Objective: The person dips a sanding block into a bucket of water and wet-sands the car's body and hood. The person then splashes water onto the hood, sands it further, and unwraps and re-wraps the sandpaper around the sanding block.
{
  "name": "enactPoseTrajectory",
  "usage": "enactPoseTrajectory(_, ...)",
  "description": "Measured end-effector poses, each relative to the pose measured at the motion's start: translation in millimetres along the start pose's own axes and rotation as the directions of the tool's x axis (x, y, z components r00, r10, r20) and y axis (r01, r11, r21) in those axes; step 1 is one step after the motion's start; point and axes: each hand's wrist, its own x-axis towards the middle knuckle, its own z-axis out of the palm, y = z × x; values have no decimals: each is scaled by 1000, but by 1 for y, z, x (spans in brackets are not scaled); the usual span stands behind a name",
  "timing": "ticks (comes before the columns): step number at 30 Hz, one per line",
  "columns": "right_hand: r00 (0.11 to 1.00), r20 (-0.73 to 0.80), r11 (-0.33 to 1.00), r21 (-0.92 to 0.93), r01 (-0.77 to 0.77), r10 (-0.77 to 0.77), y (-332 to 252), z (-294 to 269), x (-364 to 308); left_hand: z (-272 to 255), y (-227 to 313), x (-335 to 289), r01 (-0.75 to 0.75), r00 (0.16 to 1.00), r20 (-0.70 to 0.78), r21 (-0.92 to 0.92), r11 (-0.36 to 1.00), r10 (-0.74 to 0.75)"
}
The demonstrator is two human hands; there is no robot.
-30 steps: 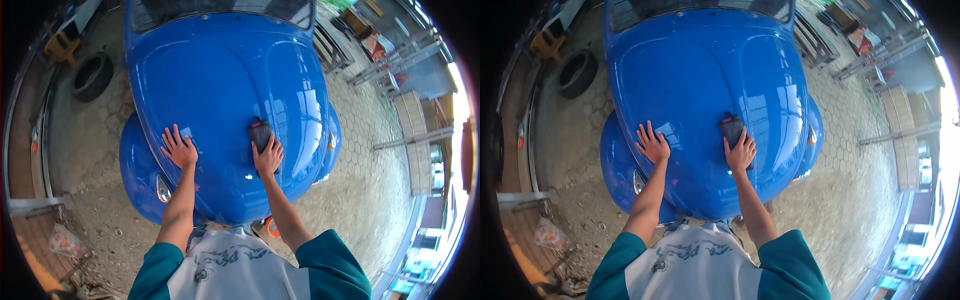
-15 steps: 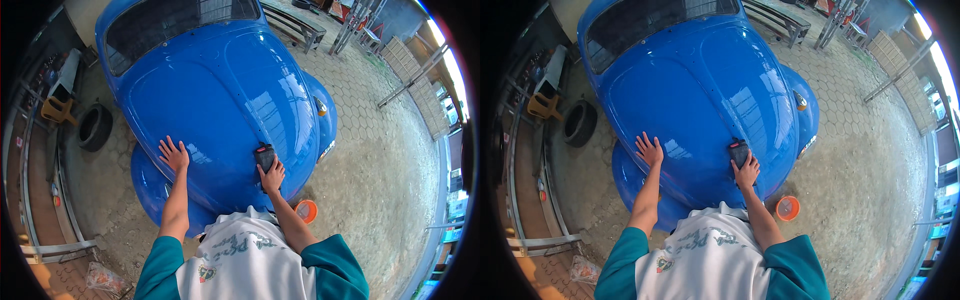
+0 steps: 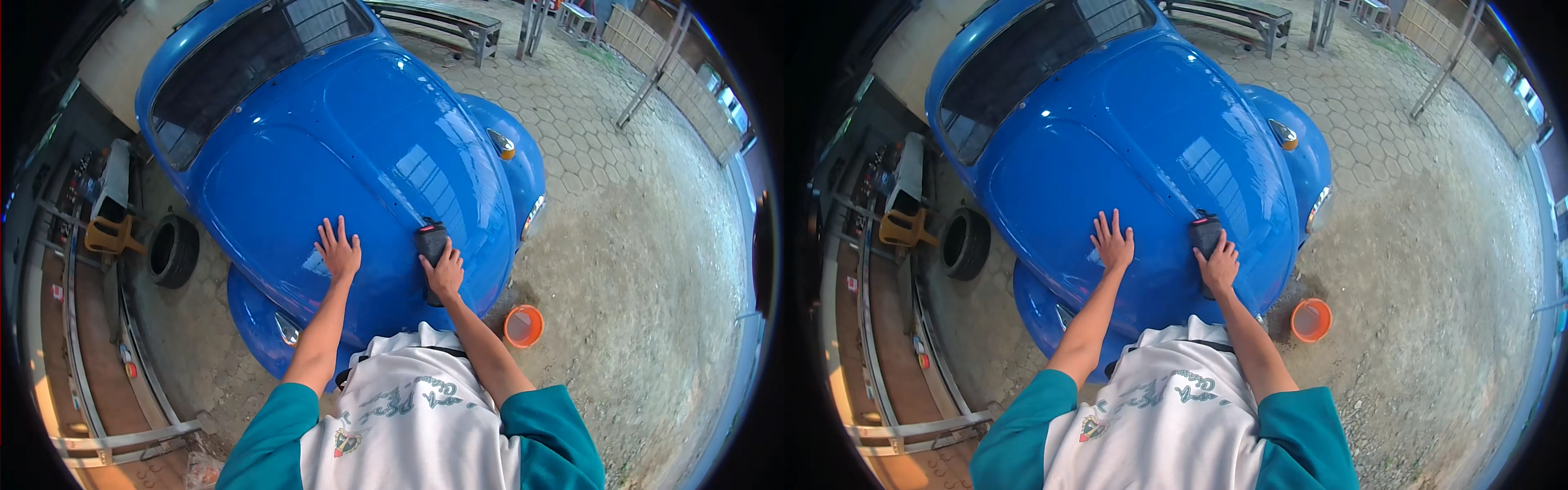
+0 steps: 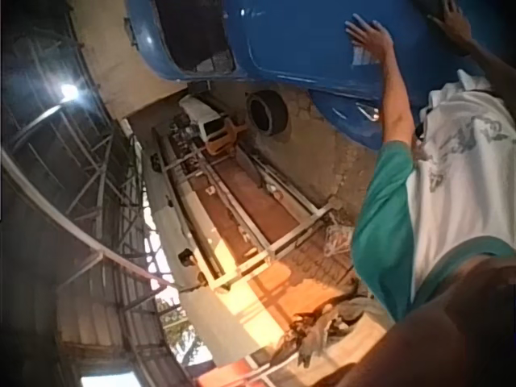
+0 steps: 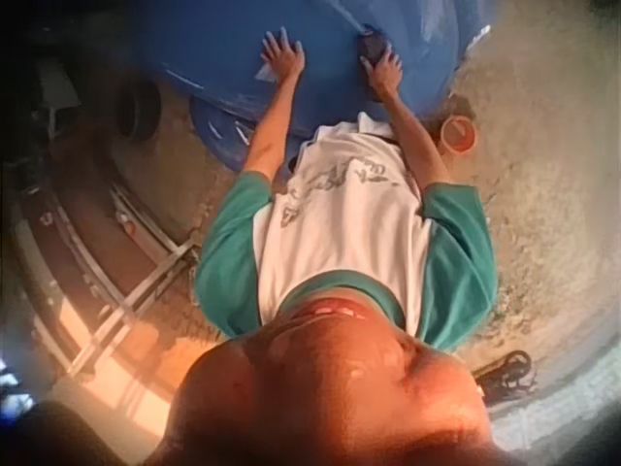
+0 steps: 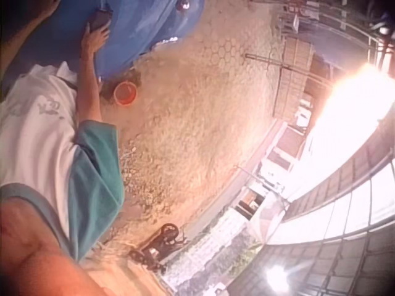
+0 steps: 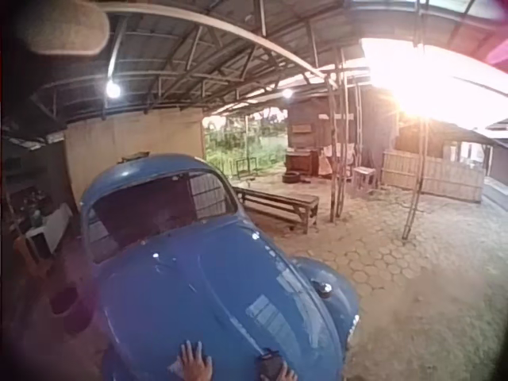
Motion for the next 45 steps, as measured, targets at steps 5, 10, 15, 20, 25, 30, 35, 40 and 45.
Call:
enactPoseTrajectory(5, 972, 18, 971, 30, -236, 236, 39, -5, 8, 10, 52, 35, -153, 973, 175, 16, 988, 148)
enactPoseTrajectory(10, 955, 37, 954, 52, -294, 293, 50, -7, 16, 30, 80, 82, -244, 969, 51, 35, 969, 242)
enactPoseTrajectory(15, 933, 108, 935, 51, -351, 345, 86, -19, 28, 48, 103, 80, -235, 966, -77, 132, 963, 246)
enactPoseTrajectory(20, 998, -68, 1000, 19, -6, 7, 82, -18, 35, 52, 104, 73, -191, 957, -179, 200, 961, 227)
enactPoseTrajectory(25, 929, 3, 926, -75, 369, -370, 9, -26, 59, 41, 104, 68, -192, 957, -195, 123, 974, 214)
enactPoseTrajectory(30, 934, -211, 956, -107, 272, -290, -83, -12, 160, 36, 107, 58, -47, 981, -184, 104, 993, 66)
enactPoseTrajectory(35, 874, -171, 887, -169, 429, -455, -153, 0, 266, 42, 115, 62, 242, 928, -290, -6, 970, -234)
enactPoseTrajectory(40, 809, -42, 806, -131, 578, -587, -150, 1, 240, 43, 113, 62, 223, 941, -268, 28, 974, -208)
enactPoseTrajectory(45, 826, -39, 824, -113, 555, -562, -96, -6, 168, 48, 110, 61, 204, 937, -289, -8, 979, -198)
